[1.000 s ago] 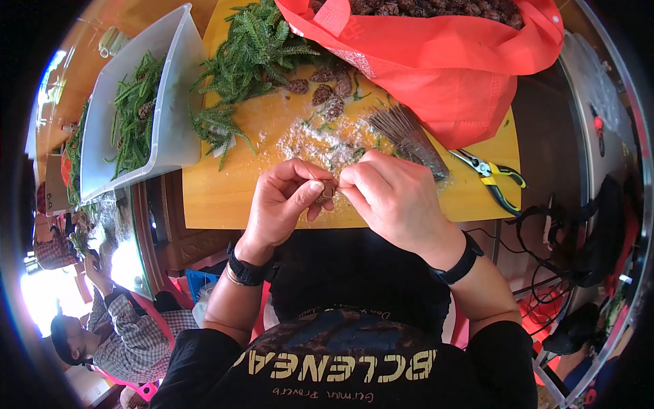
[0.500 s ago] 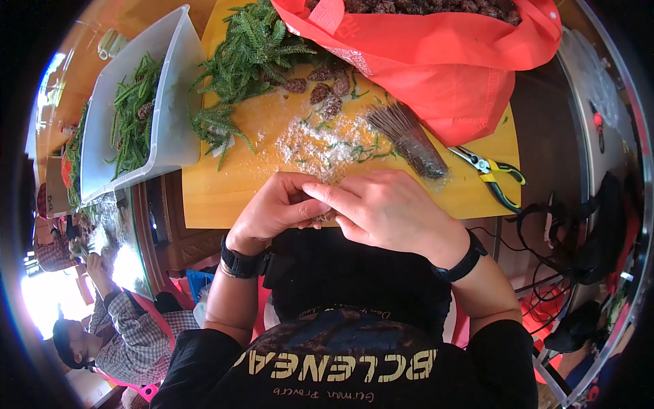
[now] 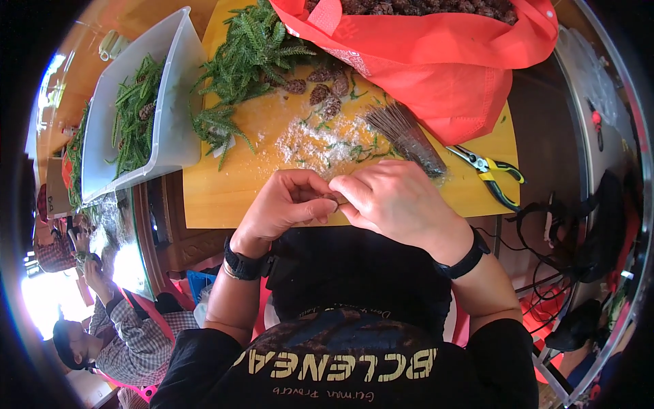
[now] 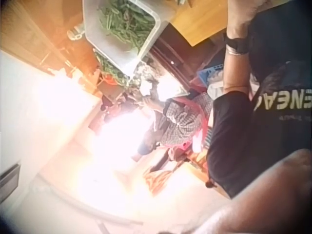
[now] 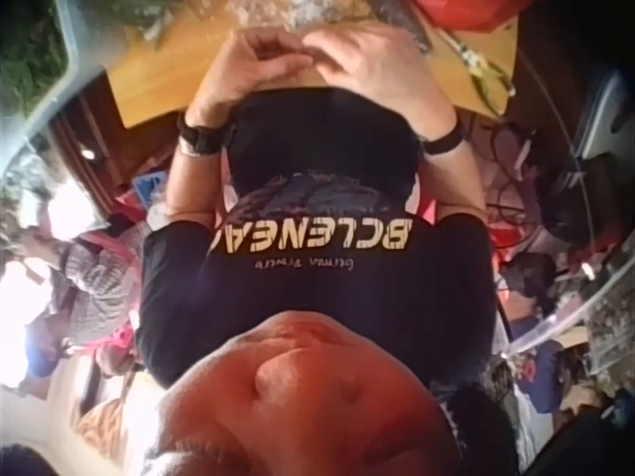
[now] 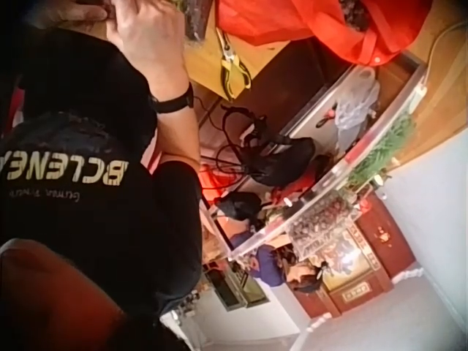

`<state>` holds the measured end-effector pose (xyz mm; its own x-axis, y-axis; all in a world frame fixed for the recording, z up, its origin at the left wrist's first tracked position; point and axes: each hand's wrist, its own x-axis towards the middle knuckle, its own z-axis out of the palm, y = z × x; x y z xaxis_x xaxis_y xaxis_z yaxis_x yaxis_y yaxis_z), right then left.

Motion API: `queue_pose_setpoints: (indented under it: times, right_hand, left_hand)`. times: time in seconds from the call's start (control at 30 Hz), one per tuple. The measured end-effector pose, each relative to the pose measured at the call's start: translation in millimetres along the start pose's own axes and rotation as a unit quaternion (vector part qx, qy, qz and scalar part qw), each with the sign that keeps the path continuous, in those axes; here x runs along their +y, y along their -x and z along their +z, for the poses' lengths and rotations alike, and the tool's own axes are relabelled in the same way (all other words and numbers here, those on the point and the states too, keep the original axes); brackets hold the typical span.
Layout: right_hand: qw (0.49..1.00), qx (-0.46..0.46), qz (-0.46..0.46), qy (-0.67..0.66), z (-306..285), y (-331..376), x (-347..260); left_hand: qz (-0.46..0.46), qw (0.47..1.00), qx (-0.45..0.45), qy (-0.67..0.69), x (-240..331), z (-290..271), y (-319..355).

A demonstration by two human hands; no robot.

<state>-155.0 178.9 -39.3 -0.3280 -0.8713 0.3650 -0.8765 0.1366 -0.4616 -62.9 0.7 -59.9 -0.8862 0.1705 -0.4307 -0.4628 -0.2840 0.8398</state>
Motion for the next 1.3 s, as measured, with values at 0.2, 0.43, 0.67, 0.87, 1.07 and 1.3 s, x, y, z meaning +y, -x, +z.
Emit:
queue_pose_setpoints:
  times: [0.2,0.43,0.67,0.87,1.07,1.3]
  right_hand:
    - [1.0,0.015,-0.001,0.024,-8,0,2]
    - [0.985,0.079,0.071,-0.133,-17,-5,7]
    - [0.947,0.028,0.159,-0.279,-12,-3,13]
    - [0.85,-0.024,0.168,-0.499,-6,-3,6]
    - [0.811,-0.017,0.166,-0.561,-1,-1,6]
    - [0.822,0.025,0.144,-0.551,6,4,7]
  left_hand:
    - [0.052,0.999,0.008,0.01,-1,1,0]
    - [0.125,0.99,0.024,0.068,-6,-3,-2]
    - [0.149,0.977,-0.024,0.148,-7,-3,-1]
    - [0.126,0.978,-0.068,0.153,-5,4,3]
    - [0.124,0.982,-0.074,0.123,-6,5,3]
    - [0.117,0.984,-0.069,0.115,-5,7,5]
